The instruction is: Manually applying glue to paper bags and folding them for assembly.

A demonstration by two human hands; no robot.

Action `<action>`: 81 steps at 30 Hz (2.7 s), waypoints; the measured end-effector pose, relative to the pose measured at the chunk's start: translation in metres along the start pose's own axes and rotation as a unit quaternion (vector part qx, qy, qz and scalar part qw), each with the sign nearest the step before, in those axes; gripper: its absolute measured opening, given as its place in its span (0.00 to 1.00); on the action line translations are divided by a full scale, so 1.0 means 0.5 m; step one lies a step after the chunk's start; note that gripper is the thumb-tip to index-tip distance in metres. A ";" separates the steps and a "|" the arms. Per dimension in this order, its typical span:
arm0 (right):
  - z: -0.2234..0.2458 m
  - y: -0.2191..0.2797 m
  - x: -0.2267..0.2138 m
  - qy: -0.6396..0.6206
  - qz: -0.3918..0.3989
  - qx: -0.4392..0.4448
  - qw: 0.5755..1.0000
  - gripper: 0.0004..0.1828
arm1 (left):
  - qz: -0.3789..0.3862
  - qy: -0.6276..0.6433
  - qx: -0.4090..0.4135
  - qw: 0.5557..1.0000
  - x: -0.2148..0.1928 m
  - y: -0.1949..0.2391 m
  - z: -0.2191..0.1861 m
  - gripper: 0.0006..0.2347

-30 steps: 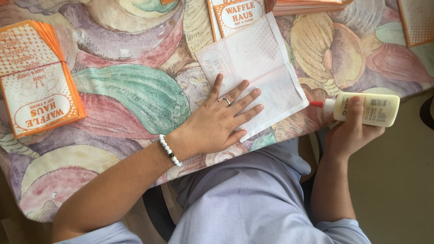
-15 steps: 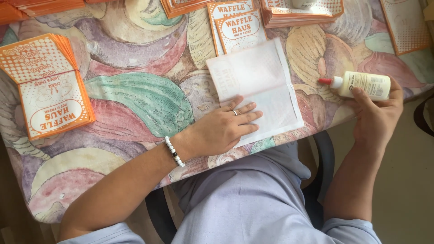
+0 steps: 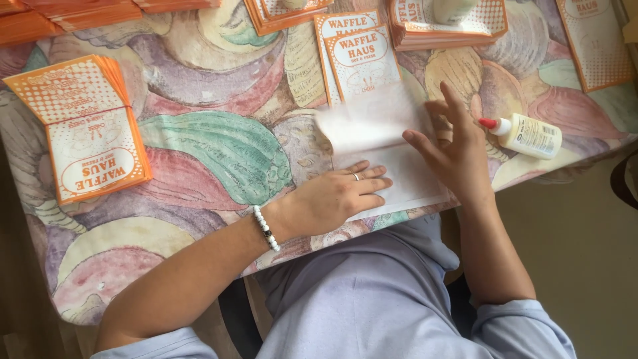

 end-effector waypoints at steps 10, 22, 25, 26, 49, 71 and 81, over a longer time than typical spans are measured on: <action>-0.098 0.008 0.022 -0.268 0.071 0.136 0.951 0.45 | -0.089 -0.045 0.041 0.994 -0.074 -0.012 -0.062 0.03; 0.129 -0.004 -0.048 -0.234 0.118 -0.216 0.940 0.18 | -0.259 0.257 -0.273 0.890 -0.382 -0.021 0.075 0.13; 0.152 -0.014 -0.041 -0.198 0.124 -0.232 0.944 0.10 | 0.067 0.331 -0.454 0.824 -0.208 -0.037 0.108 0.39; 0.152 -0.015 -0.038 -0.204 0.129 -0.219 0.945 0.08 | 0.054 0.393 -0.444 0.804 -0.164 -0.041 0.112 0.27; 0.034 0.029 -0.079 -0.262 -0.170 0.044 0.949 0.45 | -0.389 0.602 -0.297 0.631 -0.106 -0.003 0.080 0.06; 0.094 0.034 -0.093 -0.377 -0.152 0.022 0.913 0.29 | -0.363 0.385 -0.235 0.815 -0.272 -0.034 0.008 0.06; 0.039 0.056 0.001 -0.356 -0.063 0.017 0.932 0.55 | -0.476 0.570 -0.228 0.629 -0.208 0.003 0.118 0.06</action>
Point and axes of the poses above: each hand's wrist, its own y-axis away from the middle knuckle, its own x-axis out of the palm, z = x × y, the point moved 8 cm from there along -y, towards the middle knuckle, and after that the axes turned 2 degrees about -x, right-handed, at the moved point
